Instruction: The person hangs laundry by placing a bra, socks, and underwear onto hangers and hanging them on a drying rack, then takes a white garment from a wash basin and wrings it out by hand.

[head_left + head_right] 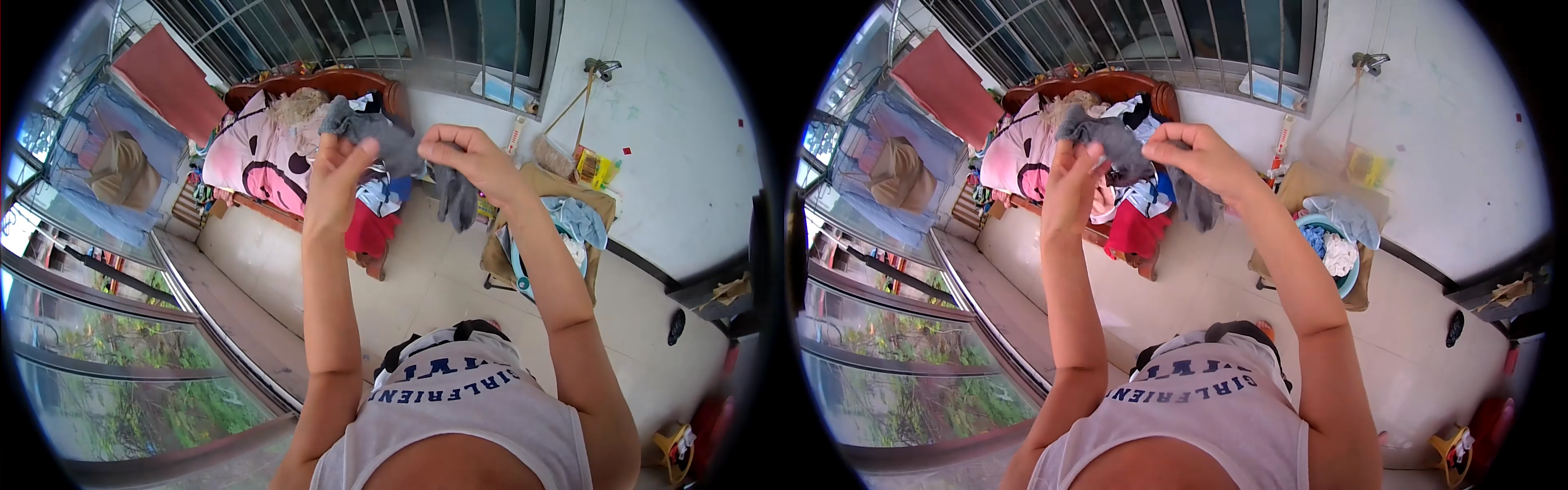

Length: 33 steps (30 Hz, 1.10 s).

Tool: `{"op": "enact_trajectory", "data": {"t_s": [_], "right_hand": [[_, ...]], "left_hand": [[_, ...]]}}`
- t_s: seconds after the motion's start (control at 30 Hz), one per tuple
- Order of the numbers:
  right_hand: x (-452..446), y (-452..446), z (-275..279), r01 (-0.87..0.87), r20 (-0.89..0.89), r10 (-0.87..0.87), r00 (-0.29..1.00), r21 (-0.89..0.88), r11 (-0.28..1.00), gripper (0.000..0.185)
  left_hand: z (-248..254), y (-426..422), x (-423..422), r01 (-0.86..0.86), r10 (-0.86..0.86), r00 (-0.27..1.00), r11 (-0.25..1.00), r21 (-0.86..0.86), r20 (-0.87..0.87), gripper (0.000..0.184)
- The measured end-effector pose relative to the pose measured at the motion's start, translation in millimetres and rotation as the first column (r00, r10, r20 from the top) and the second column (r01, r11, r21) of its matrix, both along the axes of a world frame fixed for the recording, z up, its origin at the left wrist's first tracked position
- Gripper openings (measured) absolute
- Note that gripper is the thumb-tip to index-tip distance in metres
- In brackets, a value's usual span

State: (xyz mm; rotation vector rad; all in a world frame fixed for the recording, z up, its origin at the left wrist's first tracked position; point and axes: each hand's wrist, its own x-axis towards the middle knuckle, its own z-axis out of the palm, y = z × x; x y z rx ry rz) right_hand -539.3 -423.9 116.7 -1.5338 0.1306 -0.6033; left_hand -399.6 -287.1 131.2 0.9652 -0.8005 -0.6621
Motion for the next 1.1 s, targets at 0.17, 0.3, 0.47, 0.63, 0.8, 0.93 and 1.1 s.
{"op": "enact_trajectory", "data": {"t_s": [0.17, 0.3, 0.47, 0.63, 0.8, 0.93, 1.1], "right_hand": [[-6, -6, 30, -0.075, -0.035, 0.069, 0.997, -0.218, 0.973, 0.016], [-7, -27, 61, -0.167, -0.063, 0.157, 0.986, -0.225, 0.960, 0.018], [2, -51, 88, -0.141, -0.041, 0.135, 0.990, -0.355, 0.924, 0.020], [15, -69, 91, -0.072, -0.091, 0.051, 0.994, -0.237, 0.969, 0.025], [21, -79, 82, -0.095, -0.023, 0.095, 0.995, 0.015, 0.995, 0.035], [31, -75, 74, -0.022, -0.172, 0.020, 0.985, -0.010, 1.000, 0.031], [34, -54, 74, -0.137, -0.187, 0.151, 0.971, 0.082, 0.987, 0.041]], "left_hand": [[5, -19, 33, -0.206, 0.196, 0.973, 0.976, 0.074, 0.120, 0.023], [12, -25, 32, -0.186, 0.115, 0.913, 0.971, 0.147, 0.391, 0.020], [9, -33, 41, -0.284, 0.024, 0.561, 0.944, 0.165, 0.827, 0.038], [6, -38, 39, -0.315, 0.033, 0.513, 0.937, 0.153, 0.858, 0.051], [11, -42, 26, -0.154, 0.012, 0.764, 0.974, 0.164, 0.645, 0.040], [24, -40, 8, 0.099, -0.103, 0.994, 0.991, 0.085, 0.041, 0.035], [20, -51, 1, 0.127, -0.148, 0.974, 0.984, 0.127, 0.171, 0.033]]}}
